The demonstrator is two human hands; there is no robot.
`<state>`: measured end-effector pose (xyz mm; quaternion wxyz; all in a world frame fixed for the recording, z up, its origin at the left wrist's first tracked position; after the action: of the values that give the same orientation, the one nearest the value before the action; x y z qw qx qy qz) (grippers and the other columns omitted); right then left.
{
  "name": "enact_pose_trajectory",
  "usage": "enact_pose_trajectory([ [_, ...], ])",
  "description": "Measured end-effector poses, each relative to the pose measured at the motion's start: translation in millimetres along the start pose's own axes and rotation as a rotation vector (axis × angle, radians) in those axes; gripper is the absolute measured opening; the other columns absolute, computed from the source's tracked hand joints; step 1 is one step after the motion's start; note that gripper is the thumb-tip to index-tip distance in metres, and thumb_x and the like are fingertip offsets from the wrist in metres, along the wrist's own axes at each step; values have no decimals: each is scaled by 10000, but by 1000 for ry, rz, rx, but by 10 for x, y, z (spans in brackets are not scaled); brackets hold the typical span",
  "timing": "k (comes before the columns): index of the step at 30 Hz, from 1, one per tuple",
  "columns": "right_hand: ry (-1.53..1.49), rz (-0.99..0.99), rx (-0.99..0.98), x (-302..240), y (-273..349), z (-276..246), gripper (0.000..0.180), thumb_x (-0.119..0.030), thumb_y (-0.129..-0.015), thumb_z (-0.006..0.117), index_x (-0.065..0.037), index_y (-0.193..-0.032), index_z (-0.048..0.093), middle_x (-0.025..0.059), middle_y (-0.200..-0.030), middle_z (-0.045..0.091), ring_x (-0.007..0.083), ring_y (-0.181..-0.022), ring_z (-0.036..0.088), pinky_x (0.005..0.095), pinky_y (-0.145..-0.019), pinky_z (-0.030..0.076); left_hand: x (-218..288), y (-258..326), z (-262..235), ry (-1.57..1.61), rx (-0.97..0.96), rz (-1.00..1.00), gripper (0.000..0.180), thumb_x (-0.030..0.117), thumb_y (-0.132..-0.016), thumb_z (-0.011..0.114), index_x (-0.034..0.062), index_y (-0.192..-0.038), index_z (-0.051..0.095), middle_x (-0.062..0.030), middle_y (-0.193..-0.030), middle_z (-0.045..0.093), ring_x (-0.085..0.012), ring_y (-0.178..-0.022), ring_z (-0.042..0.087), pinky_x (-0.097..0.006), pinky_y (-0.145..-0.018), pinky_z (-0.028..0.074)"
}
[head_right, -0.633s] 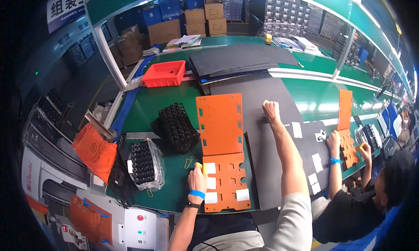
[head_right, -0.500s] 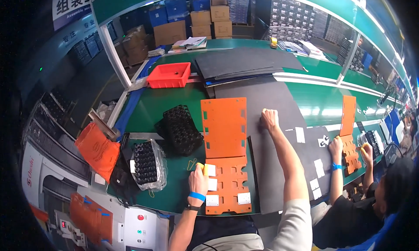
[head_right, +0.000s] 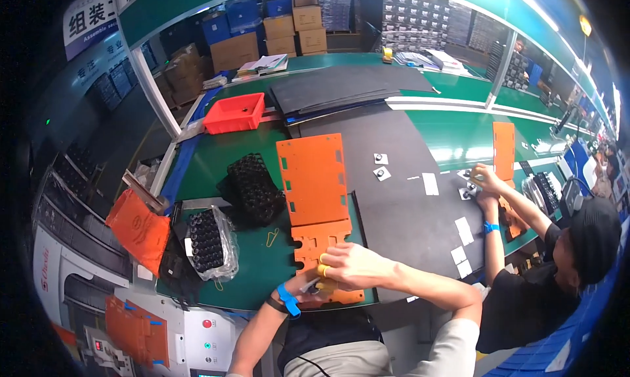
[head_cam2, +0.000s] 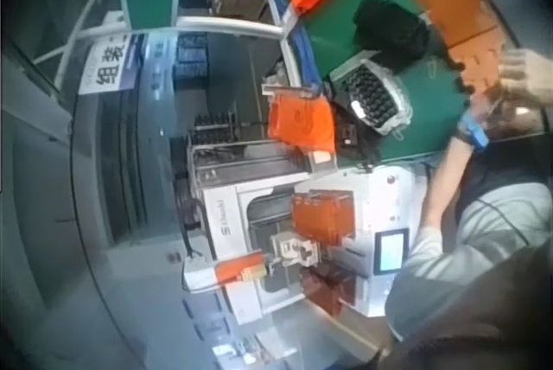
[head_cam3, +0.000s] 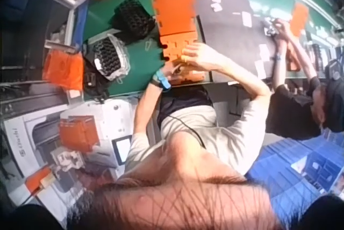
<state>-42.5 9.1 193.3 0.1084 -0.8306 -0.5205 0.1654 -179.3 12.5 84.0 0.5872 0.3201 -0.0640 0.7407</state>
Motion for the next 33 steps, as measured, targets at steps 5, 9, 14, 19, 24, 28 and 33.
enact_pose_trajectory([
  [5,-246,2,-75,-217,107,10,227,-210,-896,653,-31,-848,522,83,-694,540,279,-612,602,396,-559,487,-429,30,-143,74,-271,-57,469,469,-1021,470,45,-1202,556,-25,-880,523,-96,-650,439,-217,-528,340],
  [9,-253,-9,-105,-259,150,-33,213,-192,-887,664,-23,-882,534,106,-714,570,309,-632,616,404,-567,504,-516,13,-85,186,-326,-153,557,489,-1024,443,-7,-1269,508,-60,-875,526,-93,-627,444,-202,-474,335],
  [14,-452,161,-92,13,252,39,175,-93,-784,678,-34,-917,580,91,-618,594,329,-553,612,405,-530,512,-332,70,25,8,-259,-17,373,382,-1069,382,55,-1103,558,48,-692,428,-5,-486,340,-176,-419,274],
  [19,-328,738,425,1236,777,-221,103,-14,-843,620,3,-943,640,160,-741,615,269,-623,646,355,-572,488,-54,470,-160,-102,349,223,263,258,-1071,423,49,-1035,579,50,-598,411,-21,-401,275,-196,-371,233],
  [24,-14,1233,903,3240,2081,19,253,-159,-980,572,51,-854,636,105,-732,670,161,-666,608,324,-650,483,-185,1033,-571,-388,912,464,240,215,-1037,518,11,-943,601,32,-580,460,-25,-452,363,-207,-402,269],
  [28,162,1374,768,4075,2566,223,260,-198,-948,595,47,-899,669,206,-812,701,309,-766,697,386,-703,522,-443,986,-775,-496,989,509,147,123,-983,612,-18,-940,610,8,-646,548,-45,-543,474,-218,-479,358],
  [33,436,1620,473,4214,2046,396,424,-336,-922,607,-1,-1181,608,245,-1099,637,402,-985,636,503,-839,514,-523,962,-681,-812,1127,482,253,199,-912,721,-28,-885,613,-66,-644,606,-111,-549,545,-274,-509,424],
])
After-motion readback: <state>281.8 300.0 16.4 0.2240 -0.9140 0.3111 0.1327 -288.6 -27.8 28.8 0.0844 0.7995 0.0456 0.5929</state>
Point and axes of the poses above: each hand's wrist, its own y-axis away from the middle knuckle, its own z-axis out of the palm, x = y × z, the point moved 4 cm from there along -y, towards the middle knuckle
